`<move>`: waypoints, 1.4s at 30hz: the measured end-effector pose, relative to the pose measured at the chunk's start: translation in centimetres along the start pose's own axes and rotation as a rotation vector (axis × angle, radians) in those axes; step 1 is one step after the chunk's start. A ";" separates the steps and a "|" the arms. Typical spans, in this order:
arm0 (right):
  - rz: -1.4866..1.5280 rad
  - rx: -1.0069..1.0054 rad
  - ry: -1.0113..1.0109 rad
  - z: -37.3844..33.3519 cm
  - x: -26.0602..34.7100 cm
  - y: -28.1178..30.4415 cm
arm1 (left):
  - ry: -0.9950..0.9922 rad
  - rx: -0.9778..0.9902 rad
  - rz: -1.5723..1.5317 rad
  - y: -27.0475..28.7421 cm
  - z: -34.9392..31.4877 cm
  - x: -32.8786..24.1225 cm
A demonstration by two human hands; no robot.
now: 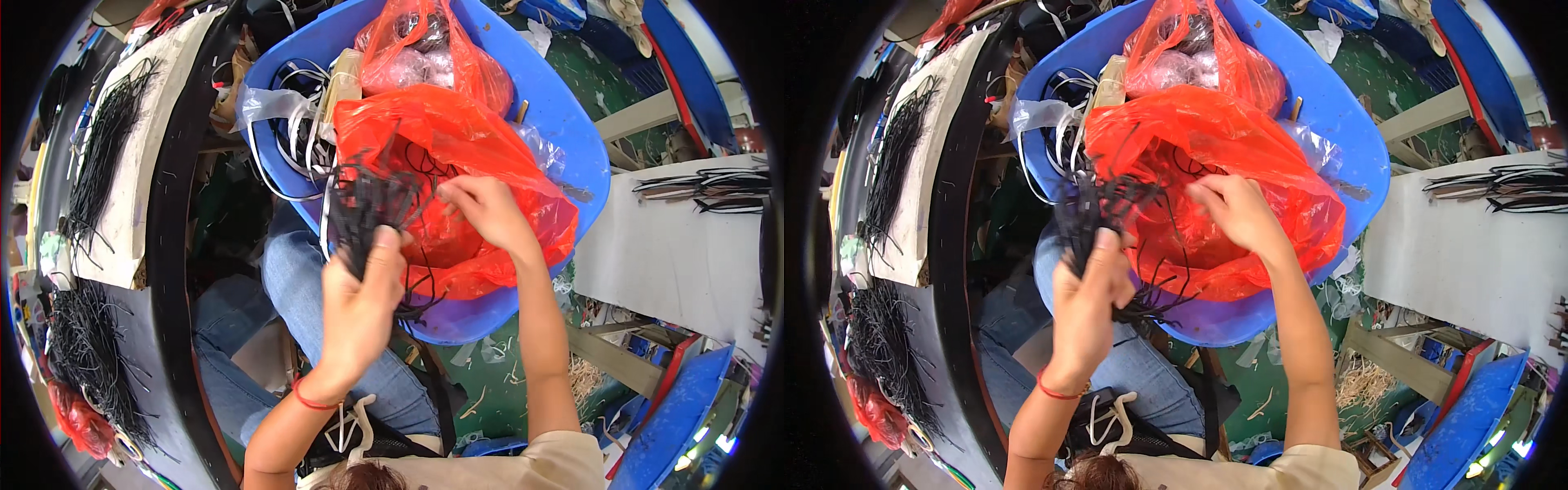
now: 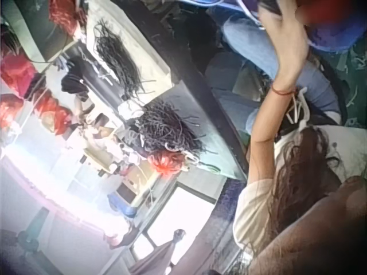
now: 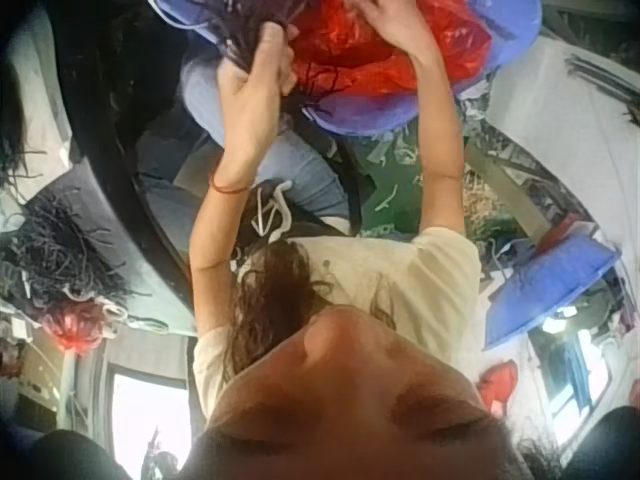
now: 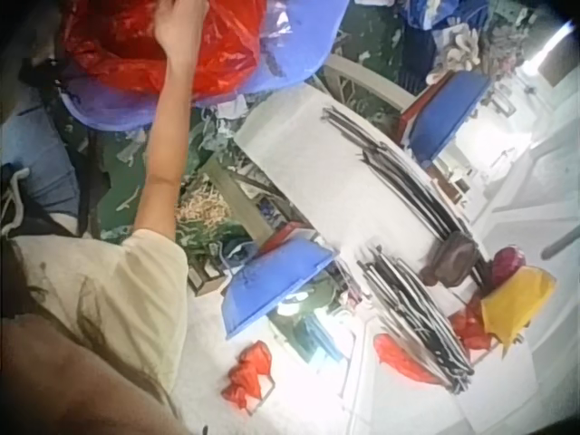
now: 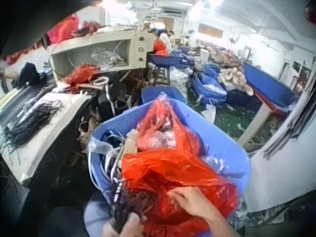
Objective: The person sits on the floor and sorts black cables from a red plastic bag into a blue bin. They repeatedly reach into the bag, pull out small bundles of cables, and place them into the bin.
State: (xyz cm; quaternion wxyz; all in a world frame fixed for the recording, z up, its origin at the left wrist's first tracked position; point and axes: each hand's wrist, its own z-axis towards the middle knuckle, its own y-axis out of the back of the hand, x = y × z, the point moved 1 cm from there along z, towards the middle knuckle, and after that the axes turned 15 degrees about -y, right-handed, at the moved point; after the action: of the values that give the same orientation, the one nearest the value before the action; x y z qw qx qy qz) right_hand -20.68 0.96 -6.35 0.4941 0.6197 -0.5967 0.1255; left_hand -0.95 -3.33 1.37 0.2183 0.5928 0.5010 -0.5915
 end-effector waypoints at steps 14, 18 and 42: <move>-0.791 -0.524 0.137 10.6 -14.3 -0.6 | -0.079 -0.013 -0.039 1.0 0.1 -1.4; -0.452 -0.198 -0.098 2.1 -6.7 5.4 | -0.068 -0.037 -0.077 0.5 -0.1 -2.0; -0.087 -0.295 -0.143 2.2 -9.6 -4.1 | -0.118 -0.007 -0.116 -1.0 -2.6 -5.2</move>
State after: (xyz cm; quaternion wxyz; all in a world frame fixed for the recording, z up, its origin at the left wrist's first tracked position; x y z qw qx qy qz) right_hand -20.54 4.41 -16.49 0.5411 0.5730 -0.6149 -0.0293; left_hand 0.54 -2.47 7.04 0.2149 0.5263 0.5226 -0.6354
